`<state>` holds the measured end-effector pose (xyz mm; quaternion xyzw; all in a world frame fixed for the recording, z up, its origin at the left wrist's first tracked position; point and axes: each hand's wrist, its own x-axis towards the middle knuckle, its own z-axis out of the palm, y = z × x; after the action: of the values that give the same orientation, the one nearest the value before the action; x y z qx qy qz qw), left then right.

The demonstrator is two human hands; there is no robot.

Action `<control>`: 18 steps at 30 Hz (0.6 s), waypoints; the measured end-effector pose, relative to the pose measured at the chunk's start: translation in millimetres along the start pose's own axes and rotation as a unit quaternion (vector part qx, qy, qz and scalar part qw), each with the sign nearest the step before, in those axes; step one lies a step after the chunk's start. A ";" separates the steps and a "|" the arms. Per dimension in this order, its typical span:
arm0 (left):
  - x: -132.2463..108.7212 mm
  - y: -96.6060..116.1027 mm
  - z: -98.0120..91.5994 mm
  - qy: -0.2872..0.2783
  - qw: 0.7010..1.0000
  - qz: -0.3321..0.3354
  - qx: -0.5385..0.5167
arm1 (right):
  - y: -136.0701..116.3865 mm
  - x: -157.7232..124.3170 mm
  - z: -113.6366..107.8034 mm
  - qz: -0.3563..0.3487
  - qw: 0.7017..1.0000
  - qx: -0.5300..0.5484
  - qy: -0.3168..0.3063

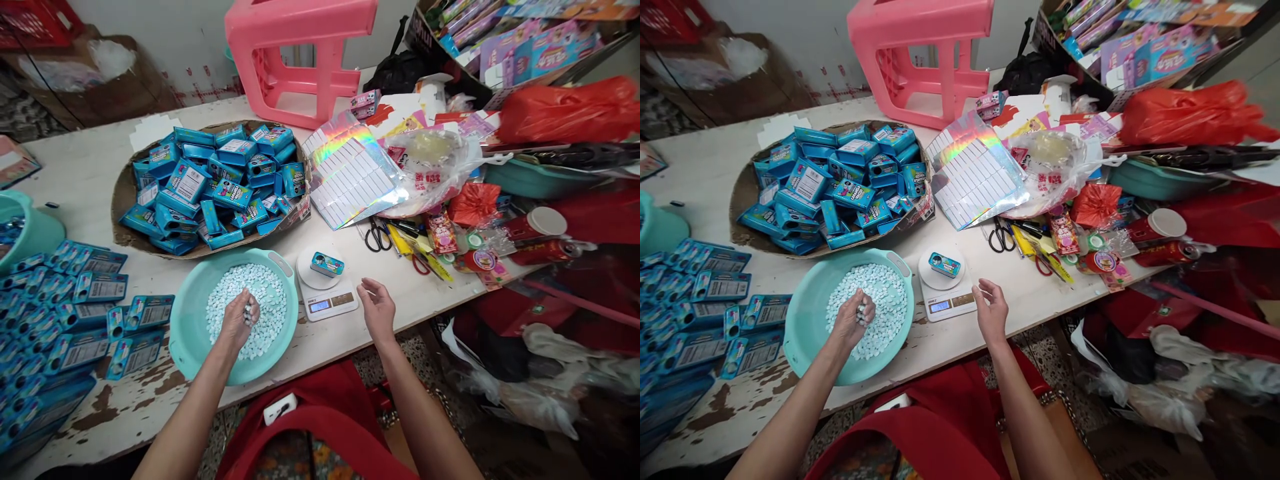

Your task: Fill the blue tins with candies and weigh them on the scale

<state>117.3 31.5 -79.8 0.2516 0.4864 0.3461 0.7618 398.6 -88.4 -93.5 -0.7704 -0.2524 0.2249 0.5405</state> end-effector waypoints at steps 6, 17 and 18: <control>12.4 -0.4 7.2 0.015 0.996 -0.029 -0.078 | -7.6 4.1 10.7 -0.007 1.000 0.010 -0.028; 37.7 36.6 112.6 -0.048 0.983 -0.038 -0.173 | -34.7 36.1 60.7 -0.126 0.980 -0.060 -0.145; 39.5 40.4 128.4 -0.053 0.984 -0.014 -0.169 | -39.0 35.7 60.0 -0.140 0.976 -0.073 -0.150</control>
<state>234.8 81.6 -21.7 0.1304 0.3835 0.3987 0.8228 383.3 -11.4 -78.0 -0.7227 -0.4512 0.2408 0.4649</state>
